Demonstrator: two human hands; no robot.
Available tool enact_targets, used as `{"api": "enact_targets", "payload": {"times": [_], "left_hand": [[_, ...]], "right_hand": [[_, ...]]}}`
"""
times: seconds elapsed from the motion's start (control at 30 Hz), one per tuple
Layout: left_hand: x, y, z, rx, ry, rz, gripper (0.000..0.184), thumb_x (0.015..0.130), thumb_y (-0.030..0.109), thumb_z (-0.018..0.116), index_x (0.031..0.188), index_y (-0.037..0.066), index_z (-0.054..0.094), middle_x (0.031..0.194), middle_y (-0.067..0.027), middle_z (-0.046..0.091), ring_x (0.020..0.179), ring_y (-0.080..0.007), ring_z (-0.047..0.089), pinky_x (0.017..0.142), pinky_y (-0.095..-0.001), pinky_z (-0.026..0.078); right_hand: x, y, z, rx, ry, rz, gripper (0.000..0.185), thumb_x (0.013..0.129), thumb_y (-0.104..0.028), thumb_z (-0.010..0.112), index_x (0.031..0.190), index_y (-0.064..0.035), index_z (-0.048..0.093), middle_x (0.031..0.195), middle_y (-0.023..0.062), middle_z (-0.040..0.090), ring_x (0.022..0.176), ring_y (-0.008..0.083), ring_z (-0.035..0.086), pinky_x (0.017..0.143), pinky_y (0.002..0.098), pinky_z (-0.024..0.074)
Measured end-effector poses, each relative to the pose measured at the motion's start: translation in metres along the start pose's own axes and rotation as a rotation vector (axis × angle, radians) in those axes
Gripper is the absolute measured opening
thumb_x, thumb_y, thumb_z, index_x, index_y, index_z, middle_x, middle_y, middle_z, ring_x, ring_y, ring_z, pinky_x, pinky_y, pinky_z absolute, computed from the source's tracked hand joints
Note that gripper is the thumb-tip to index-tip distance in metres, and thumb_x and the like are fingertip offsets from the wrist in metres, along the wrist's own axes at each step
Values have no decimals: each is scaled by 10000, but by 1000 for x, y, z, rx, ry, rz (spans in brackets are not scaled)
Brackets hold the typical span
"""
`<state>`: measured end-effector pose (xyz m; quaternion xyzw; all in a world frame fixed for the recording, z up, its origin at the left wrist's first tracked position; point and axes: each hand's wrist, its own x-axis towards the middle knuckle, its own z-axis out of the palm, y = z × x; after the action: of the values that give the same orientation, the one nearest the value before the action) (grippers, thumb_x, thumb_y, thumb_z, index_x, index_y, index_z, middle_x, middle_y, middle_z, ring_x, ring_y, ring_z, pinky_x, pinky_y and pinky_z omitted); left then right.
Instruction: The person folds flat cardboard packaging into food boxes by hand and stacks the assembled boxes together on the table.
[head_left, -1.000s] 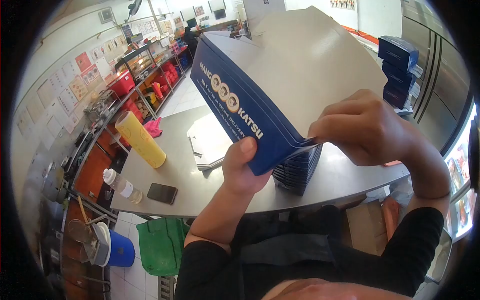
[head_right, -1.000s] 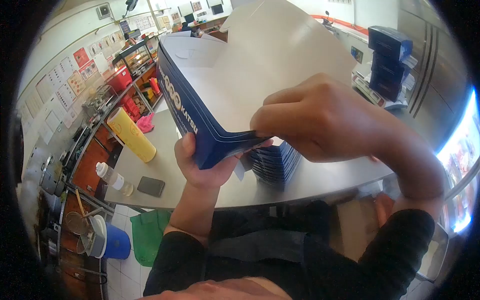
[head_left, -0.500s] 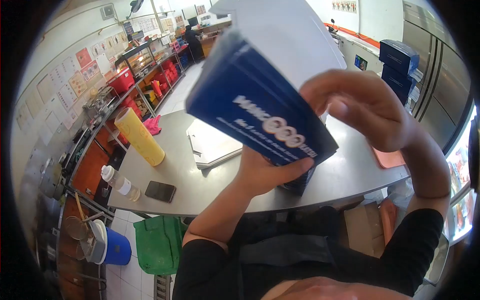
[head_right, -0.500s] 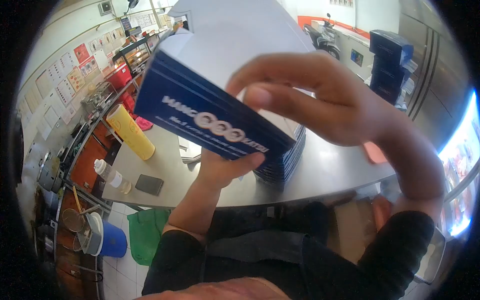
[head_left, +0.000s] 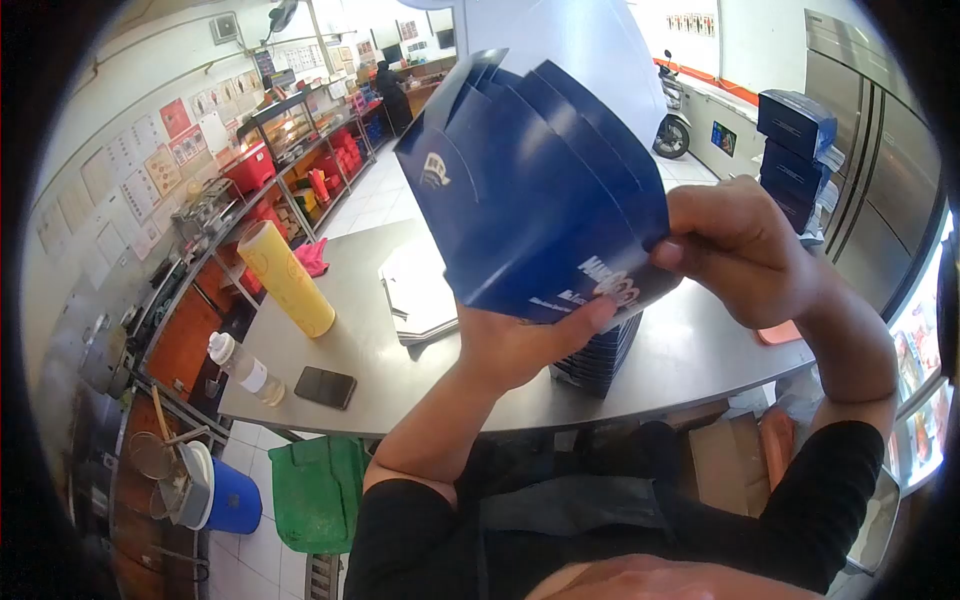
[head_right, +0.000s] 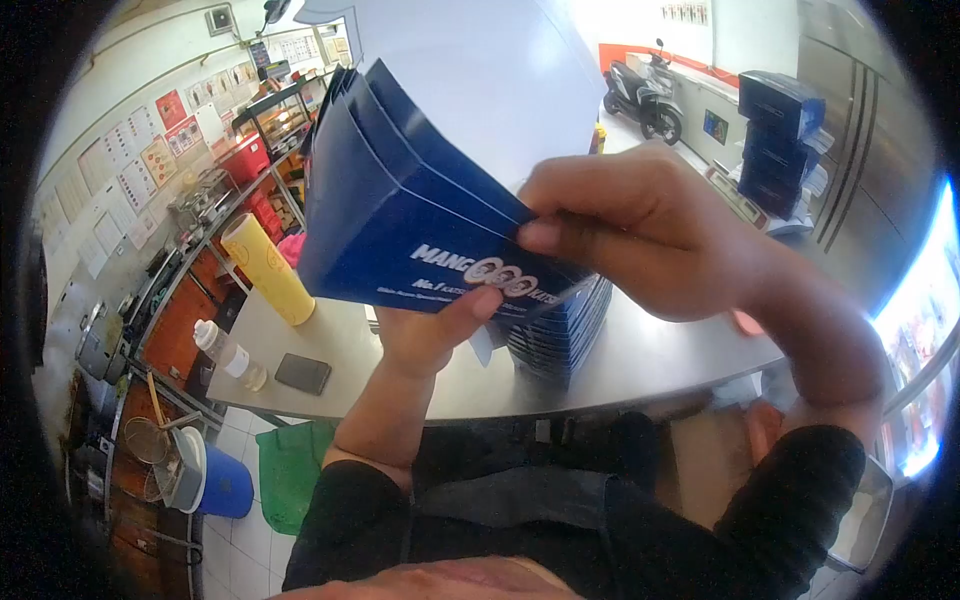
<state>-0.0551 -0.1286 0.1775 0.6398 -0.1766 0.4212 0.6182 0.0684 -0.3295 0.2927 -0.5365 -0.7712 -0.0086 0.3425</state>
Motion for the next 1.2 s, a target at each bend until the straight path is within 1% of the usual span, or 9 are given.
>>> {"api": "enact_targets", "payload": {"times": [0.37,0.43,0.6,0.7,0.8,0.87,0.97,1.1,1.2], "left_hand": [[-21,-15,-7,-112,-44,-127,694,781,255,955,1323,-36,631,1272,-182,702,1099,-258,727,939,-347,602],[-22,-23,-15,35,-112,-52,667,795,255,947,1330,-11,648,1279,-167,709,1109,-250,725,957,-353,593],[-19,-11,-15,320,-200,-220,610,845,321,903,1342,51,674,1275,-126,721,1164,-250,707,1016,-376,561],[-18,-17,-17,371,-240,-31,558,861,307,887,1325,68,688,1254,-97,727,1177,-232,693,1041,-371,538],[-18,-21,-15,389,-193,248,482,855,164,894,1290,72,706,1187,-58,751,1095,-187,713,998,-338,546],[-15,-30,-29,676,-228,308,539,860,158,878,1354,89,671,1252,-72,730,1150,-185,697,1018,-349,542],[-1,-46,-23,344,-223,251,903,870,243,885,1560,84,323,1505,-136,500,1350,-252,572,1128,-426,492],[0,-49,-15,232,-222,379,1119,812,224,936,1610,86,164,1554,-172,441,1381,-274,556,1129,-449,502],[8,-41,-39,255,-460,376,1217,751,233,977,1602,95,118,1538,-185,436,1349,-282,582,1114,-441,513]], "right_hand": [[-16,12,-7,-43,64,-77,187,1068,-127,606,1039,33,698,850,156,731,756,202,732,715,345,612],[-13,11,-9,-62,34,-110,187,1065,-122,609,1056,37,706,874,169,750,791,211,753,723,348,617],[-4,2,1,-92,-72,-71,182,1047,-91,625,1122,41,724,928,206,780,850,243,786,745,370,623],[-1,-5,5,-73,-88,-29,190,1027,-49,630,1172,32,722,946,209,780,841,258,787,762,393,625],[-2,3,4,-101,-171,-42,242,1073,-132,587,1199,37,707,952,213,777,839,282,786,761,409,620],[4,-6,1,-102,-160,-80,351,1120,-233,508,1222,50,687,961,217,772,848,274,784,741,391,614],[11,-6,18,137,57,-97,498,1158,-350,418,1296,76,635,1031,185,757,886,238,761,782,343,596],[20,-31,13,201,28,291,593,1164,-433,384,1372,88,577,1072,150,749,939,186,748,857,293,594],[25,-37,16,250,-21,431,617,1157,-470,402,1372,82,575,1065,140,750,952,168,752,872,284,603]]}}
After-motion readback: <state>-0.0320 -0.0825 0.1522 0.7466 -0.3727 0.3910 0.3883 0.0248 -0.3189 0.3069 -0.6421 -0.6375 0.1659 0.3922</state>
